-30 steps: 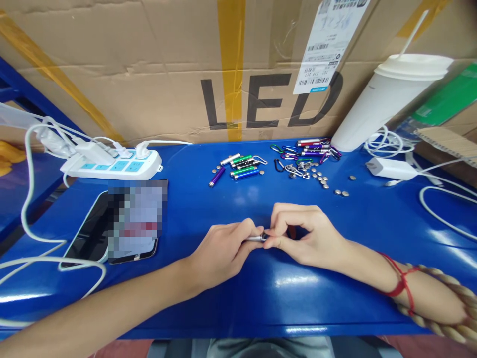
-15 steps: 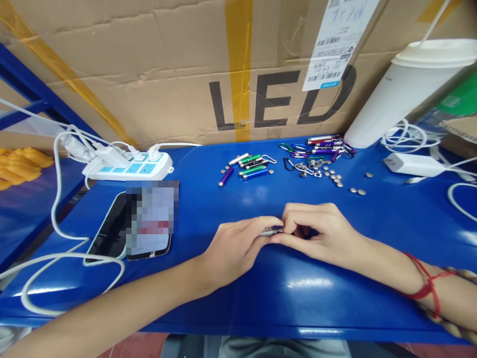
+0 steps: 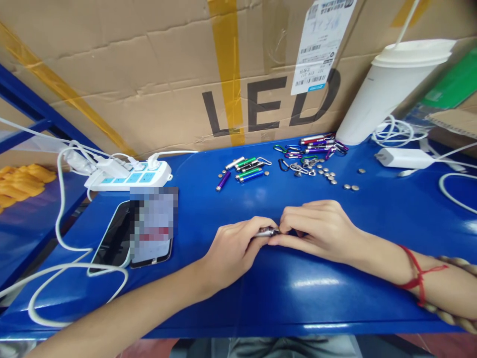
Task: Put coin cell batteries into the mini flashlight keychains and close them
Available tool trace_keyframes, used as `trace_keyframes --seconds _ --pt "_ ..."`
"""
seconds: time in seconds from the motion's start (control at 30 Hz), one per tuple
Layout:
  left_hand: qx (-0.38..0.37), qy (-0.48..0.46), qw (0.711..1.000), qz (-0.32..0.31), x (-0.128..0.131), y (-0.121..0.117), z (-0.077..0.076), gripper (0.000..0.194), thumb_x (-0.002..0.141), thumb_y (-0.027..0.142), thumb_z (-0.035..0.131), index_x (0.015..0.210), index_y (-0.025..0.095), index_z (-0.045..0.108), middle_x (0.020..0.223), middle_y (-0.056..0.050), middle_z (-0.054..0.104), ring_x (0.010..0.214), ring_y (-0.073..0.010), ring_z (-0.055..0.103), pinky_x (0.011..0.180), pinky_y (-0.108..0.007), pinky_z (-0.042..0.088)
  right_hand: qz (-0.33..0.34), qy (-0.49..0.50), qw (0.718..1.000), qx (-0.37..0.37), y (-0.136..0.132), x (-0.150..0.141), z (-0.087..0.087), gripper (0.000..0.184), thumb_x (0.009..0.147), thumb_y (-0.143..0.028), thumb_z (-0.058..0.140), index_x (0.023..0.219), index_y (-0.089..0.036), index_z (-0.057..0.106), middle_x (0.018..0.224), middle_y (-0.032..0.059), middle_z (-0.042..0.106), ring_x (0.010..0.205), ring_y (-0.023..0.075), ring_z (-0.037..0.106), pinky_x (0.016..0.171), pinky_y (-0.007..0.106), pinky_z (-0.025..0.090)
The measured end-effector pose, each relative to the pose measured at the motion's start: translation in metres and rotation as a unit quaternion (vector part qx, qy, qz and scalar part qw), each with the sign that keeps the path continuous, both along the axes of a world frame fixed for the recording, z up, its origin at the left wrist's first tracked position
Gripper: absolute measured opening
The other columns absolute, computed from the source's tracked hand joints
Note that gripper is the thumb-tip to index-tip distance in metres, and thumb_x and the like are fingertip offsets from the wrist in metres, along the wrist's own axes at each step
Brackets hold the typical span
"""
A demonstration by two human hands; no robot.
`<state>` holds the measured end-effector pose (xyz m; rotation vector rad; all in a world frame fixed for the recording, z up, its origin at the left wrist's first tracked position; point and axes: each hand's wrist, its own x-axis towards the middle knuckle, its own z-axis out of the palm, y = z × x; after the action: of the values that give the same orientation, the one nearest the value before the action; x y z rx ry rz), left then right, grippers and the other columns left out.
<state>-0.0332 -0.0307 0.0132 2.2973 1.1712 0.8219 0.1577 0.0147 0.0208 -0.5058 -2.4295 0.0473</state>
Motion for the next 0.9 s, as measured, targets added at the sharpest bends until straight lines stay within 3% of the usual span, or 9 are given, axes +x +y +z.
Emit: trace_keyframes --seconds 0.17,0.33,0.57,0.7,0.9 --pt "-0.007 -0.001 1.000 0.029 -0.001 0.000 -0.001 0.011 0.091 0.021 0.043 0.098 0.022 0.051 0.089 0.004 0.066 0.075 -0.0091 0.064 0.069 -0.016 0.047 -0.014 0.007 1.000 0.023 0.000 0.003 0.000 0.027 0.088 -0.037 0.053 0.070 -0.017 0.058 0.061 -0.0037 0.059 0.046 0.0064 0.046 0.048 0.022 0.032" --pt "-0.029 -0.013 0.998 0.056 0.000 0.001 -0.002 0.011 0.090 0.022 0.046 0.099 0.022 0.051 0.092 0.004 0.065 0.077 -0.0093 0.063 0.069 -0.015 0.046 -0.027 0.015 1.000 -0.001 0.002 0.005 0.000 0.019 0.086 -0.034 0.058 0.077 -0.018 0.061 0.067 -0.0043 0.063 0.050 0.0058 0.051 0.050 0.021 0.034" --pt "-0.011 -0.032 0.997 0.065 0.001 0.002 -0.002 0.014 0.090 0.019 0.046 0.101 0.020 0.054 0.093 0.002 0.066 0.082 -0.0102 0.063 0.073 -0.016 0.046 -0.021 0.075 0.981 -0.179 0.004 0.003 -0.001 0.014 0.082 -0.031 0.062 0.086 -0.018 0.062 0.077 -0.0013 0.063 0.051 0.0043 0.051 0.049 0.017 0.040" --pt "-0.021 -0.050 0.997 0.054 0.001 0.003 -0.001 0.017 0.091 0.018 0.043 0.102 0.019 0.056 0.095 0.001 0.066 0.084 -0.0104 0.062 0.077 -0.017 0.046 -0.008 0.122 0.962 -0.245 0.005 0.000 0.000 0.014 0.079 -0.028 0.066 0.087 -0.017 0.065 0.080 0.0014 0.062 0.053 0.0050 0.052 0.049 0.017 0.043" --pt "-0.025 -0.074 0.996 0.049 0.001 0.004 -0.003 0.021 0.091 0.017 0.044 0.107 0.018 0.057 0.103 -0.001 0.066 0.090 -0.0118 0.062 0.083 -0.020 0.046 0.011 0.176 0.910 -0.375 0.003 -0.005 -0.002 0.008 0.077 -0.022 0.067 0.077 -0.014 0.066 0.076 0.0017 0.061 0.044 0.0029 0.048 0.039 0.017 0.040"
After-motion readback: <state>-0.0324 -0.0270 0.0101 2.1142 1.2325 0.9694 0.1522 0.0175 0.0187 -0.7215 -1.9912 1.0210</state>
